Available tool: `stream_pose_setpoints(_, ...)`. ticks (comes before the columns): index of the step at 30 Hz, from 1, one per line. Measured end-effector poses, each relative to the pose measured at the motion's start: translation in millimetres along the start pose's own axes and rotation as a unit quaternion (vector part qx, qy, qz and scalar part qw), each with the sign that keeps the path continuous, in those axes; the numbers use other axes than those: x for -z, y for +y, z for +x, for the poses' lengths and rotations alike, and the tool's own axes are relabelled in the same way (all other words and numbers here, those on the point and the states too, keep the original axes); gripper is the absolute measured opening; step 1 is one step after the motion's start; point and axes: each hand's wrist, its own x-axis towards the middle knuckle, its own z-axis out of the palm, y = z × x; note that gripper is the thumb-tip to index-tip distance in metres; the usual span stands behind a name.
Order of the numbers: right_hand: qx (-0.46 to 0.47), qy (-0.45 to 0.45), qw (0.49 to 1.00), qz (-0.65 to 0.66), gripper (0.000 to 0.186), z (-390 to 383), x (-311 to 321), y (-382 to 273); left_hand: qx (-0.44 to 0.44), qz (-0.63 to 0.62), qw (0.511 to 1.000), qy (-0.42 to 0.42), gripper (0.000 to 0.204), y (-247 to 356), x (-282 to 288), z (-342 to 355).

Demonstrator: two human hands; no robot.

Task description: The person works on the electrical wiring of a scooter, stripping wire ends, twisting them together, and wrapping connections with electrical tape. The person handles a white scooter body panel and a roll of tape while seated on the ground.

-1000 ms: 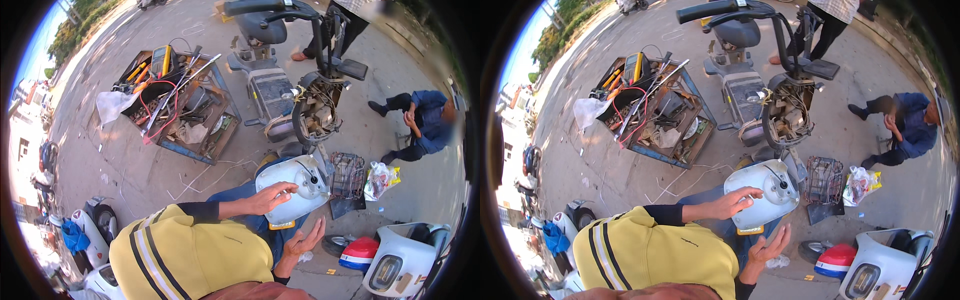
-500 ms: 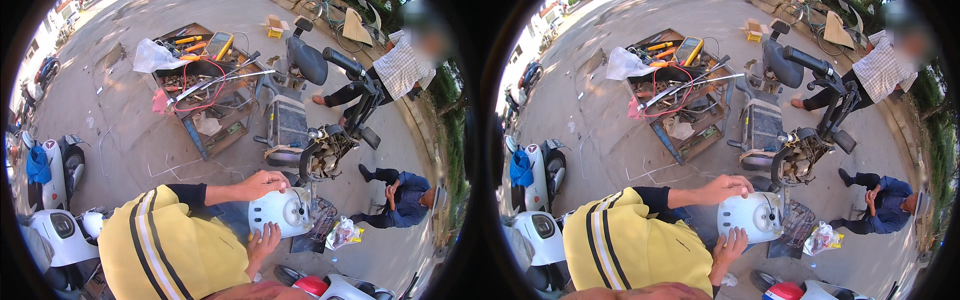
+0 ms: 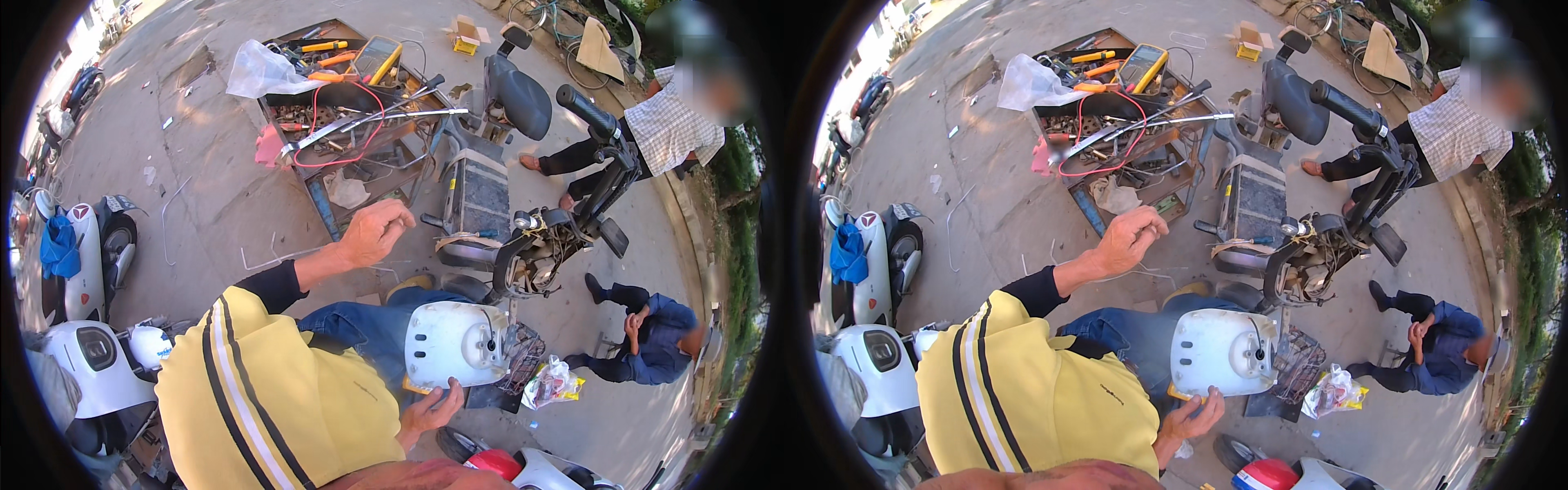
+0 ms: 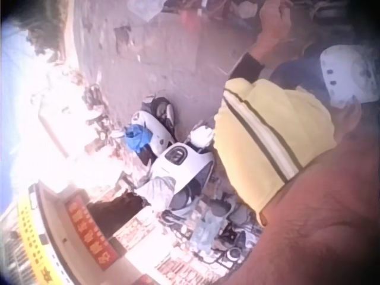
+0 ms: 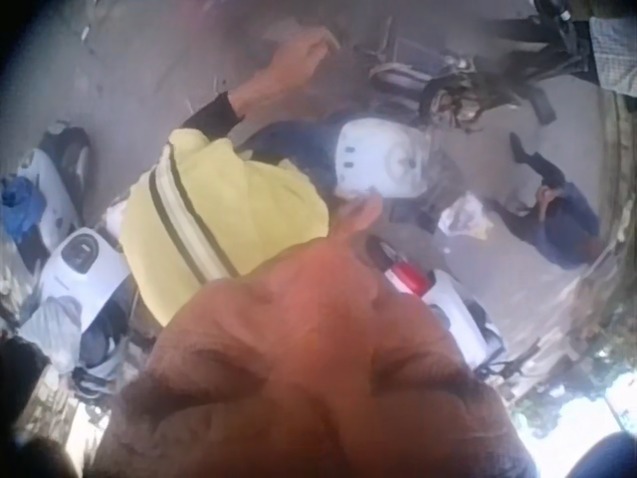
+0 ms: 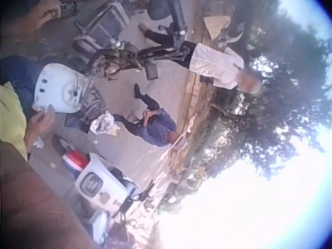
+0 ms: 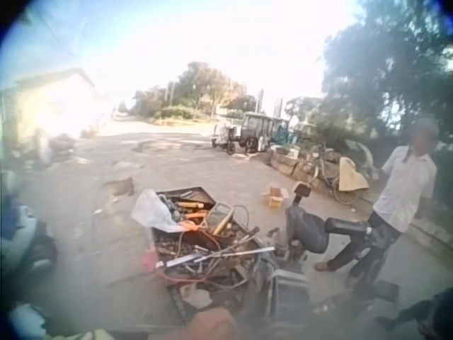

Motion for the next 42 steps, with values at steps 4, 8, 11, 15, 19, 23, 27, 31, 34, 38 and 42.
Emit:
stream_pose_setpoints(4,-0.049,0.013,0.998,0.029,0.047,13,4,-13,-0.045,0.109,0.992,0.046,0.012,-7,26,28)
stream_pose_setpoints(8,-0.031,0.020,0.999,0.003,0.067,35,10,-26,-0.082,0.187,0.975,0.086,0.015,-36,47,85)
stream_pose_setpoints(11,-0.024,0.006,0.999,0.023,0.081,60,13,-40,-0.042,0.300,0.948,0.095,0.021,-66,72,116)
stream_pose_setpoints(15,-0.004,0.024,0.996,0.080,0.100,92,19,-53,0.039,0.378,0.921,0.085,0.039,-121,80,120)
stream_pose_setpoints(19,0.034,0.052,0.997,0.036,0.107,139,37,-79,0.107,0.338,0.934,0.043,0.048,-136,77,120)
stream_pose_setpoints(23,0.189,0.085,0.978,-0.010,0.110,190,61,-99,0.096,0.341,0.934,0.040,0.048,-137,75,121)
stream_pose_setpoints(27,0.276,0.125,0.953,-0.026,0.110,240,58,-138,0.085,0.354,0.931,0.041,0.052,-135,72,120)
stream_pose_setpoints(31,0.293,0.128,0.948,0.018,0.110,277,32,-165,0.085,0.343,0.934,0.052,0.053,-136,77,117)
stream_pose_setpoints(34,0.295,0.120,0.938,0.134,0.112,291,11,-172,0.080,0.342,0.935,0.054,0.053,-135,74,118)
stream_pose_setpoints(38,0.233,-0.056,0.942,0.236,0.088,270,4,-161,0.093,0.345,0.933,0.039,0.053,-136,77,119)
stream_pose_setpoints(42,0.276,-0.092,0.939,0.184,0.033,252,-18,-148,0.102,0.338,0.935,0.028,0.052,-131,73,121)
